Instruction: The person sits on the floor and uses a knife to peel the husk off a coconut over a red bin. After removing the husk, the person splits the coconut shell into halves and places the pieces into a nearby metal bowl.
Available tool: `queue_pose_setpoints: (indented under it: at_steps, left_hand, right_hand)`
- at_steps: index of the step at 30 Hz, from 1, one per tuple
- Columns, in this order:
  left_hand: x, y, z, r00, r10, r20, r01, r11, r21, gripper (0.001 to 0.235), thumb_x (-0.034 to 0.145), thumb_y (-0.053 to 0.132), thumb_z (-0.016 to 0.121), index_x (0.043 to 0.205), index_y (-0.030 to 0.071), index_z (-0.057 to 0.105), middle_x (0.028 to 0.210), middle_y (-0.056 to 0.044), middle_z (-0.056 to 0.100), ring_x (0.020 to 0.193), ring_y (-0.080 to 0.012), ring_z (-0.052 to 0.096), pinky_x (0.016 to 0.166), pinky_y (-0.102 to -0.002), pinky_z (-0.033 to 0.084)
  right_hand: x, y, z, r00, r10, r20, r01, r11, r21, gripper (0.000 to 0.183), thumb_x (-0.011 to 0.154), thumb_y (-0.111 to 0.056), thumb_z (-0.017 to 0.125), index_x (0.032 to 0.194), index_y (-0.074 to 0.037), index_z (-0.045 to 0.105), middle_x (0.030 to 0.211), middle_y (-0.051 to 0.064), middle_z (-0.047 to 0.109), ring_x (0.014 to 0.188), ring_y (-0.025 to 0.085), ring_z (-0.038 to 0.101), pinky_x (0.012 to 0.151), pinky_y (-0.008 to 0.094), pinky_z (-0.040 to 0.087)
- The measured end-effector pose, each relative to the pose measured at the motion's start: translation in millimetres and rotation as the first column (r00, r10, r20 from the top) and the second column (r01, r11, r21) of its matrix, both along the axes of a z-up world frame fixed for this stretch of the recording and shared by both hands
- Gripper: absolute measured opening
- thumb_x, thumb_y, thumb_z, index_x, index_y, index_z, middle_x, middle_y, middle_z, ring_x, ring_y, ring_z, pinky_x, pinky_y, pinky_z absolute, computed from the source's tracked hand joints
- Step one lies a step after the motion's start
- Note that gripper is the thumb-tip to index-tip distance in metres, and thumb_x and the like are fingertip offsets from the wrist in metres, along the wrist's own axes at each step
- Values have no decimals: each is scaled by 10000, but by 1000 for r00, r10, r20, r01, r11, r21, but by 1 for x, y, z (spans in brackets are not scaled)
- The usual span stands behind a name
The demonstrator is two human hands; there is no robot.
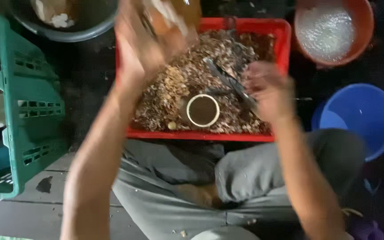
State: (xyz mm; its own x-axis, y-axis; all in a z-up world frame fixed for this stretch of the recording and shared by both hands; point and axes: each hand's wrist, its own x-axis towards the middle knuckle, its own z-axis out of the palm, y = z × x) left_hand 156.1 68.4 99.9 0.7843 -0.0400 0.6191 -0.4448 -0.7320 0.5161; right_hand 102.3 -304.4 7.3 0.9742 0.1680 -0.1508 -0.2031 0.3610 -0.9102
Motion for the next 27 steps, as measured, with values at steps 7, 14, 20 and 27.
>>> queue_pose_setpoints:
  at_steps: [7,14,20,27]
  left_hand:
    - [-140,-131,-44,968,-212,-137,243,930,277,1220,726,471,963,1622,53,248,1601,-163,382,1458,-401,414,1243,-591,357]
    - [-153,-160,-53,971,-230,-70,239,955,178,1351,591,452,1053,1614,52,267,1630,-286,286,1515,-481,324,1270,-569,343]
    - [-151,-163,-55,942,-242,-234,215,967,-133,1295,671,479,1026,1640,108,251,1629,-209,401,1514,-411,441,1285,-573,428]
    - [-132,-151,-35,997,-67,-31,73,858,508,1183,741,575,957,1579,123,255,1524,-355,339,1382,-559,364,1099,-733,347]
  right_hand:
    - [-42,47,-17,954,300,-24,-255,849,463,340,992,-175,661,1294,-19,648,1249,95,694,1157,199,681,1032,361,576]
    - [-65,38,-27,993,117,0,-112,954,279,314,1009,-215,563,1261,-35,614,1231,138,672,1104,261,698,948,445,612]
    - [-57,45,-24,953,232,-197,-58,774,631,305,1069,-182,480,1269,22,588,1241,182,650,1090,287,704,922,443,642]
    - [-42,71,-48,896,183,-404,12,901,434,224,1054,-131,536,1215,7,607,1017,141,642,722,204,616,602,311,539]
